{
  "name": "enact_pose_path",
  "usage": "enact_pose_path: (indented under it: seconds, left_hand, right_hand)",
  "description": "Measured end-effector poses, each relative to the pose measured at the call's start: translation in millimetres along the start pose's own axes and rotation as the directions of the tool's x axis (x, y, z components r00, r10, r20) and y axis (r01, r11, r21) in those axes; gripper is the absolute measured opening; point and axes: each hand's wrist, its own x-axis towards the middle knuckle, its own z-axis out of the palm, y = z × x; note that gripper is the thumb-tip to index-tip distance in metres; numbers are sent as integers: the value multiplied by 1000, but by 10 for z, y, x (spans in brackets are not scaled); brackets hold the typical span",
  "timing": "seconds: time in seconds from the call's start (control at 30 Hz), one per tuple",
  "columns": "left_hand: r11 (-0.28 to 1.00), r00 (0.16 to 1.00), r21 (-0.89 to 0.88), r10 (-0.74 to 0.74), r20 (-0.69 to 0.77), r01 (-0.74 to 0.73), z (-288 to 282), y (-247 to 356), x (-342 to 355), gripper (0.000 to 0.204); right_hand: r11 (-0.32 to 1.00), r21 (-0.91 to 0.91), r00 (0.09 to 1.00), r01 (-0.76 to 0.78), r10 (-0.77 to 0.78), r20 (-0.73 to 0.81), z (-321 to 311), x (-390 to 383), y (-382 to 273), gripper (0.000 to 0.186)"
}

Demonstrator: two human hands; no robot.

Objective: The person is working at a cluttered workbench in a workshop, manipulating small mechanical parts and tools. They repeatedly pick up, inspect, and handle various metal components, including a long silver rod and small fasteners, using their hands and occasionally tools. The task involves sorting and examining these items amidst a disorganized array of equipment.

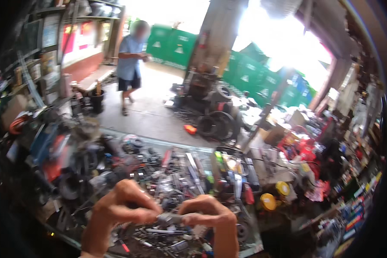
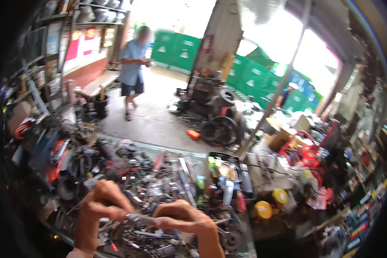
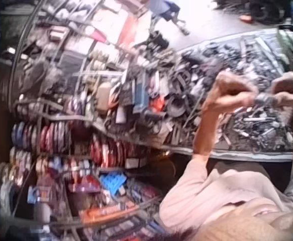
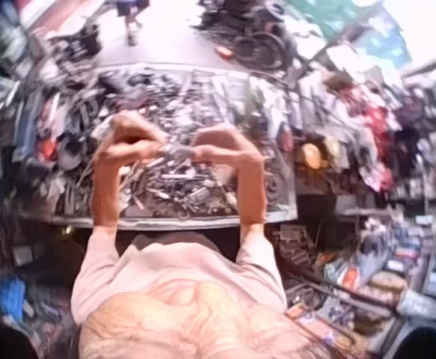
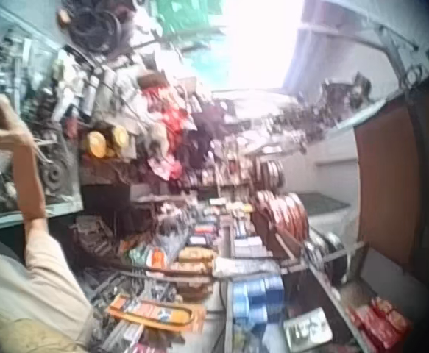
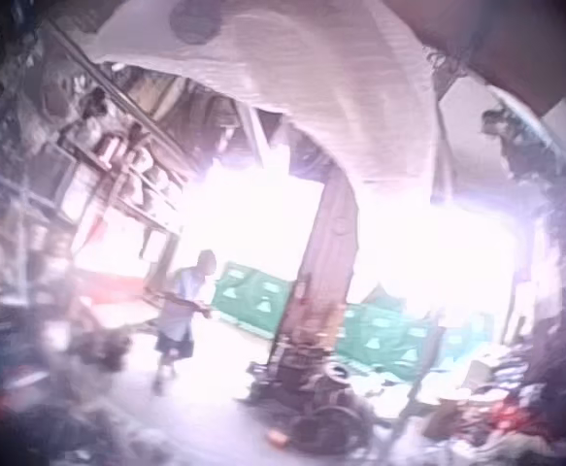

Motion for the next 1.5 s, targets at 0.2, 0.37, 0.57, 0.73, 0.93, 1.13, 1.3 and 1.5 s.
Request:
enact_pose_path:
  seconds: [0.2,0.37,0.57,0.73,0.93,1.13,1.3,1.5]
  left_hand:
    - [987,904,134,-139,403,92,2,138,-6,13]
    - [930,954,367,-99,285,-13,189,-61,-18,14]
    - [447,981,874,-40,-191,188,396,-203,51,20]
    - [871,735,431,130,-665,236,485,-128,163,9]
    - [995,755,-49,30,-655,-81,357,47,-8,15]
    - [978,777,-61,121,-618,-200,327,137,-125,31]
    - [861,842,-167,398,-364,-480,147,-15,-148,27]
    - [887,861,-210,453,231,-411,20,128,-119,20]
  right_hand:
    - [985,-172,982,4,28,184,-63,-42,-73,31]
    - [855,-519,1000,0,-13,-21,-83,-195,-54,29]
    - [319,-900,870,-298,-297,-394,267,-114,-45,21]
    - [389,-852,674,-350,-527,-518,481,44,-10,18]
    - [559,-821,549,-117,-653,-522,655,118,-68,38]
    - [626,-773,556,98,-679,-479,667,100,-145,38]
    - [952,-166,958,255,-272,-90,349,-197,4,26]
    - [974,-166,954,153,-102,282,246,-250,-48,15]
